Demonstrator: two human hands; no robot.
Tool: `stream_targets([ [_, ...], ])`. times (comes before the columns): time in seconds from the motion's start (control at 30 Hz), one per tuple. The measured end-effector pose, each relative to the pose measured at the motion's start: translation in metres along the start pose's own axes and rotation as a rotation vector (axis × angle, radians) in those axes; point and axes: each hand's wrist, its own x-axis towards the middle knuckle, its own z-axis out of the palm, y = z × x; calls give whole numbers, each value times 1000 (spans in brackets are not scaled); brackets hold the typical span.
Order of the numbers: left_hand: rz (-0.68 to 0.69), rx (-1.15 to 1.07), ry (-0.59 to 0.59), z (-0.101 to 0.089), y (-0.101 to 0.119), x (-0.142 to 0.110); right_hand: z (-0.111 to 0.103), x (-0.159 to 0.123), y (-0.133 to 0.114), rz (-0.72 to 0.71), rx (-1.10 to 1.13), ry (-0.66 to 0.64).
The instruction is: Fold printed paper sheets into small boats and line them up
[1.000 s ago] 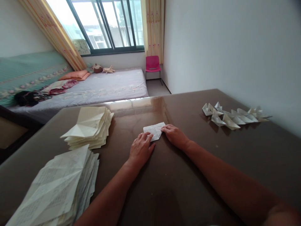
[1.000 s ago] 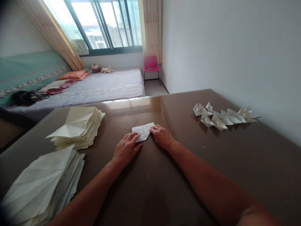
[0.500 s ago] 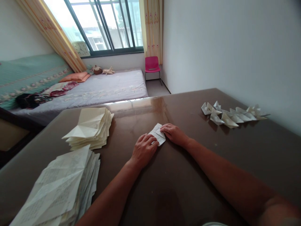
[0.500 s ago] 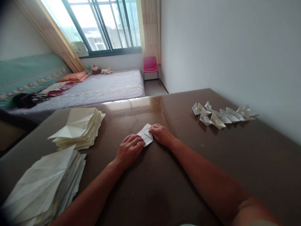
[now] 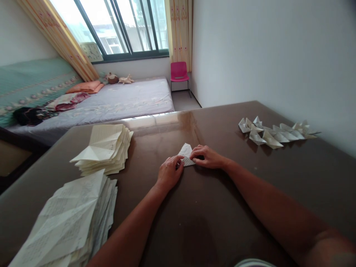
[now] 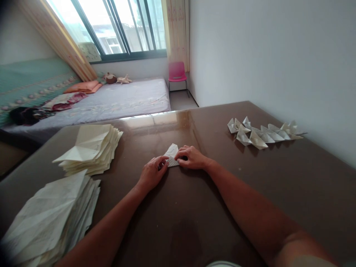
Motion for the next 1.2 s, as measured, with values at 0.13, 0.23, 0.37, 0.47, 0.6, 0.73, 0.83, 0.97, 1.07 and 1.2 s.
stream_targets([
  [0.13, 2, 5, 0, 0, 2, 0, 3, 0, -4, 90, 7, 23],
  [0.23, 3, 16, 0, 1, 2, 0, 6, 0, -6, 150, 25, 54],
  [0.37, 2, 23, 7, 1, 3, 0, 5, -1, -5, 168, 62, 48],
  [0.47, 4, 22, 5, 0, 3, 0, 2, -3, -4, 161, 95, 6],
  [0.6, -14, 2, 12, 0, 4, 0, 2, -4, -1, 159, 114, -12],
  [0.73, -47, 0, 20, 0, 6, 0, 6, -4, 1, 145, 84, 36],
  [0.83, -39, 34, 21, 0, 7, 0, 6, -4, 2, 132, 92, 48],
  [0.97, -35, 93, 15, 0, 8, 0, 3, -4, 2, 120, 80, 7],
  [1.07, -34, 123, 6, -1, 8, 0, 3, -3, 1, 124, 10, 11],
  [1.2, -36, 142, 1, -1, 8, 0, 4, -2, 1, 123, -37, -3],
])
